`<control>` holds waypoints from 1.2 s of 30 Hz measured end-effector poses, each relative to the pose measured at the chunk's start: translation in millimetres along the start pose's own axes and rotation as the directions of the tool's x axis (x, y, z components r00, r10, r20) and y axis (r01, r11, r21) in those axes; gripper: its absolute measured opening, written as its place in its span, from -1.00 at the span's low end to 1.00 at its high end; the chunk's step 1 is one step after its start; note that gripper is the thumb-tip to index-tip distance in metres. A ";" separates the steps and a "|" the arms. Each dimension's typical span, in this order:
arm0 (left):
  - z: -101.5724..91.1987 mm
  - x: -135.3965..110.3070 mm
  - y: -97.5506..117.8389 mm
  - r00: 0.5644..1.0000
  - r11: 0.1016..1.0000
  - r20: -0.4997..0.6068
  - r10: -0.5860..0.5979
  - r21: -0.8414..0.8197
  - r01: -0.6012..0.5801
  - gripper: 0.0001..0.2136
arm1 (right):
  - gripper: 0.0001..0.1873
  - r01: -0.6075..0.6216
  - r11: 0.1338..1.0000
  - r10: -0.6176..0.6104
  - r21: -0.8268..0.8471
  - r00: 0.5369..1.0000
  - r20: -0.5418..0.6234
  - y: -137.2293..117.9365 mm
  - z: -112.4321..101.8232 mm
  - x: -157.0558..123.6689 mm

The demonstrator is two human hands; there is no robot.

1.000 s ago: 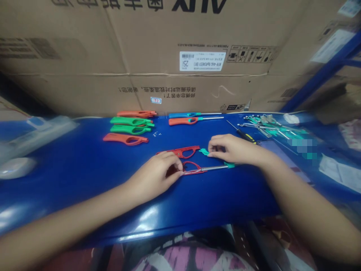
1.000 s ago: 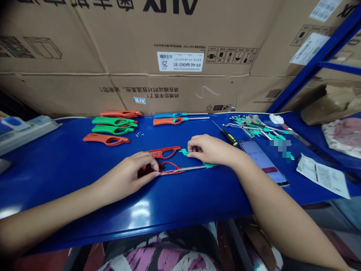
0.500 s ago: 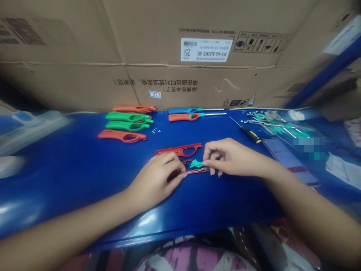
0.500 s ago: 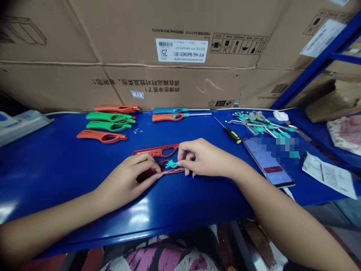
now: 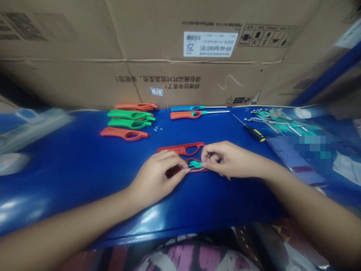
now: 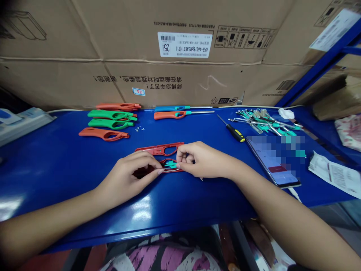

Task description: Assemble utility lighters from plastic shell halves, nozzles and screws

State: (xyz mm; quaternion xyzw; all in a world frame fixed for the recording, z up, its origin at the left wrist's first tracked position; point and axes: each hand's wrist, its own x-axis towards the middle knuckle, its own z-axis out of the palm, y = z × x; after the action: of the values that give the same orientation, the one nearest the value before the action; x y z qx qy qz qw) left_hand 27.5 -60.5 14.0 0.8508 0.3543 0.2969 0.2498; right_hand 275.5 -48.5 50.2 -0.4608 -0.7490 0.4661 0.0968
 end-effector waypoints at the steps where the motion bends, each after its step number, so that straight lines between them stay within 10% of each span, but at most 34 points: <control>1: 0.2 -0.1 0.1 1.000 1.000 0.001 0.008 -0.002 -0.008 -0.94 | -0.86 0.003 1.000 -0.003 -0.005 1.000 -0.002 -0.6 0.2 0.2; 21: -4.9 -2.7 5.8 0.979 0.989 0.149 0.138 0.031 -0.144 -0.83 | -0.93 0.367 0.856 -0.417 -0.364 0.906 -0.066 6.2 7.1 4.2; 36: -12.2 2.7 -5.1 0.996 0.977 0.086 0.034 0.205 -0.051 -0.91 | -0.91 0.349 0.883 -0.379 -0.315 0.925 -0.038 4.0 7.2 3.7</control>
State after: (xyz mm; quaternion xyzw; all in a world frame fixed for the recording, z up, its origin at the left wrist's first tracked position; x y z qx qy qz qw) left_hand 18.5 -52.7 20.2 0.8911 0.3544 0.2287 0.1676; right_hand 271.7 -49.4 42.1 -0.3437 -0.8789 0.2959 0.1479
